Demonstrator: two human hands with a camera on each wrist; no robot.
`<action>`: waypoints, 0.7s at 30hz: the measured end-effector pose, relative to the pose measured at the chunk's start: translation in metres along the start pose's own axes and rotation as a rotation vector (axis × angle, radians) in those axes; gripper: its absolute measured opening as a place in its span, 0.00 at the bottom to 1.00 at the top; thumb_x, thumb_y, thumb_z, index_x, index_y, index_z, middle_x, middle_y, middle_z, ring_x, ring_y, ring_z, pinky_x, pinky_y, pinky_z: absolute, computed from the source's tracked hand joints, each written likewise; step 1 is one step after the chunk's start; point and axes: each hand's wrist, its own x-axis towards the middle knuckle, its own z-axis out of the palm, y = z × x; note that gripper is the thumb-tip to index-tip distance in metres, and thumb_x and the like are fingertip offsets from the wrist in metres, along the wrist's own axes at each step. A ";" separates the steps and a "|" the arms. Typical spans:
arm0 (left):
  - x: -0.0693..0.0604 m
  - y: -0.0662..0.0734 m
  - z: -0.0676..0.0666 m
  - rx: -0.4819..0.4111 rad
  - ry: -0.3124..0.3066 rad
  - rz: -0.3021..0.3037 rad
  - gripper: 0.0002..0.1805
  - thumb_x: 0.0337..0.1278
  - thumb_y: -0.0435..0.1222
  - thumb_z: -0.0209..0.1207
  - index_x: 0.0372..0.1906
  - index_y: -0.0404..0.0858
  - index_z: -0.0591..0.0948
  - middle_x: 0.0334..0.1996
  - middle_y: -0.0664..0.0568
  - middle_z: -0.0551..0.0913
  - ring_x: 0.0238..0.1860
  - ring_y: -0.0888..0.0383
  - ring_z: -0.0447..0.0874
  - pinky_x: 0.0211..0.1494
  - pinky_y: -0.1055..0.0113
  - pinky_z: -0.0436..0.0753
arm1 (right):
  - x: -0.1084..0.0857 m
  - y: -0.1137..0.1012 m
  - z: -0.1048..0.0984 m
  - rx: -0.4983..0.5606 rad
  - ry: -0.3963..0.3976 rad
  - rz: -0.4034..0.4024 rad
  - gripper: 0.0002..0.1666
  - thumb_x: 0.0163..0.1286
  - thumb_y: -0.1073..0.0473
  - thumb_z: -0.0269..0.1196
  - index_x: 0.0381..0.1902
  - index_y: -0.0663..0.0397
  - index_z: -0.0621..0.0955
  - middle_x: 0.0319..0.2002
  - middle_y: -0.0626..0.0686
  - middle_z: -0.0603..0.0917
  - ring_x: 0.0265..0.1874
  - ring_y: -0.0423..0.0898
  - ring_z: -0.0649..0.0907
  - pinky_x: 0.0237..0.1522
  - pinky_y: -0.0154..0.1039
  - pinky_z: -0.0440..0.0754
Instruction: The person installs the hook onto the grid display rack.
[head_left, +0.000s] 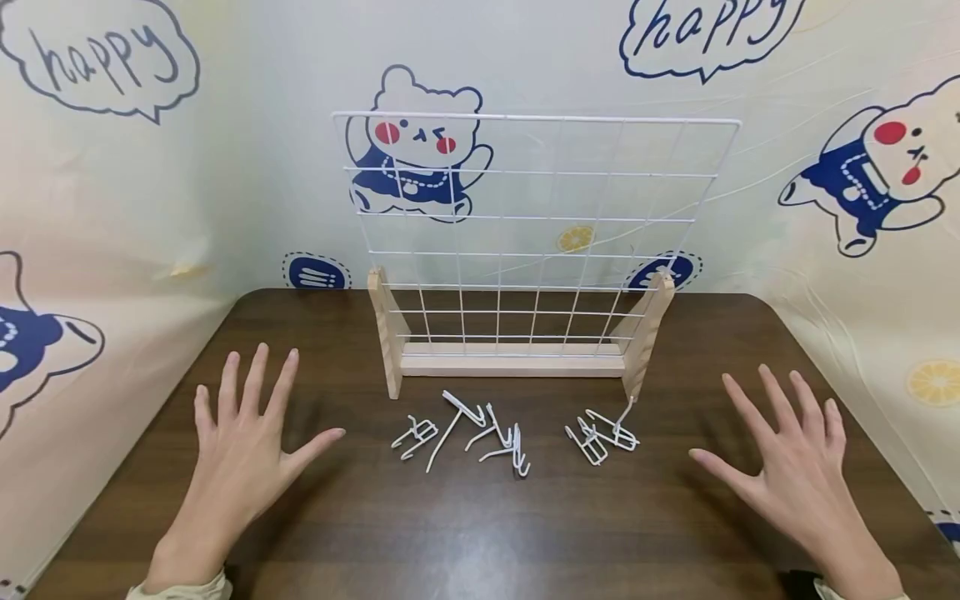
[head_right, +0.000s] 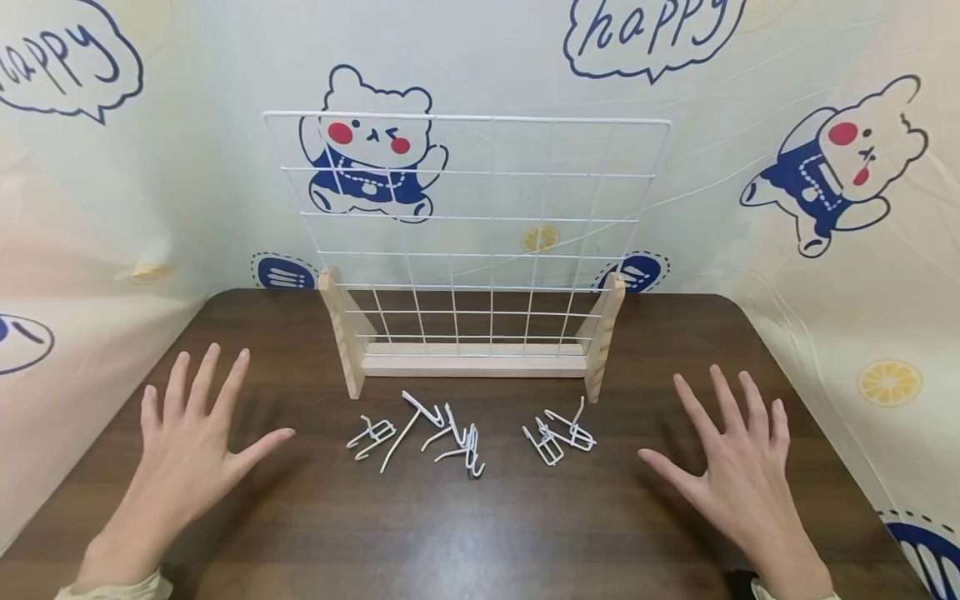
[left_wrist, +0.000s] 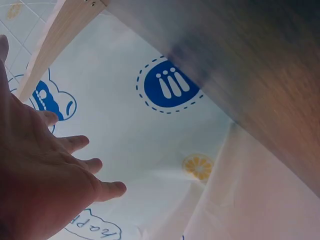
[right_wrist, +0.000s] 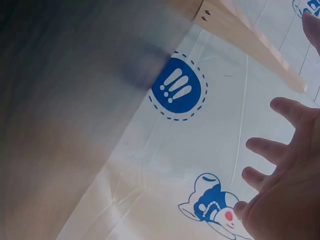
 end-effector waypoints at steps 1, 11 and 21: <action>0.001 0.001 0.001 -0.002 -0.001 0.002 0.62 0.43 0.67 0.66 0.80 0.51 0.50 0.80 0.42 0.44 0.79 0.41 0.31 0.72 0.29 0.31 | 0.000 0.000 0.000 0.005 0.000 0.000 0.62 0.44 0.31 0.74 0.77 0.34 0.63 0.75 0.62 0.58 0.76 0.63 0.47 0.72 0.70 0.33; 0.010 0.019 0.004 -0.083 0.000 0.110 0.55 0.51 0.63 0.65 0.80 0.51 0.52 0.77 0.41 0.53 0.77 0.39 0.45 0.73 0.31 0.39 | 0.000 -0.007 -0.009 0.184 0.026 0.013 0.61 0.53 0.47 0.76 0.79 0.46 0.57 0.76 0.63 0.56 0.73 0.66 0.55 0.73 0.68 0.46; 0.027 0.033 0.001 -0.273 0.022 0.156 0.39 0.64 0.47 0.63 0.74 0.37 0.64 0.71 0.40 0.67 0.70 0.40 0.63 0.73 0.38 0.56 | 0.016 -0.026 -0.010 0.223 -0.112 0.027 0.49 0.66 0.51 0.69 0.79 0.39 0.57 0.62 0.66 0.72 0.58 0.66 0.72 0.49 0.70 0.72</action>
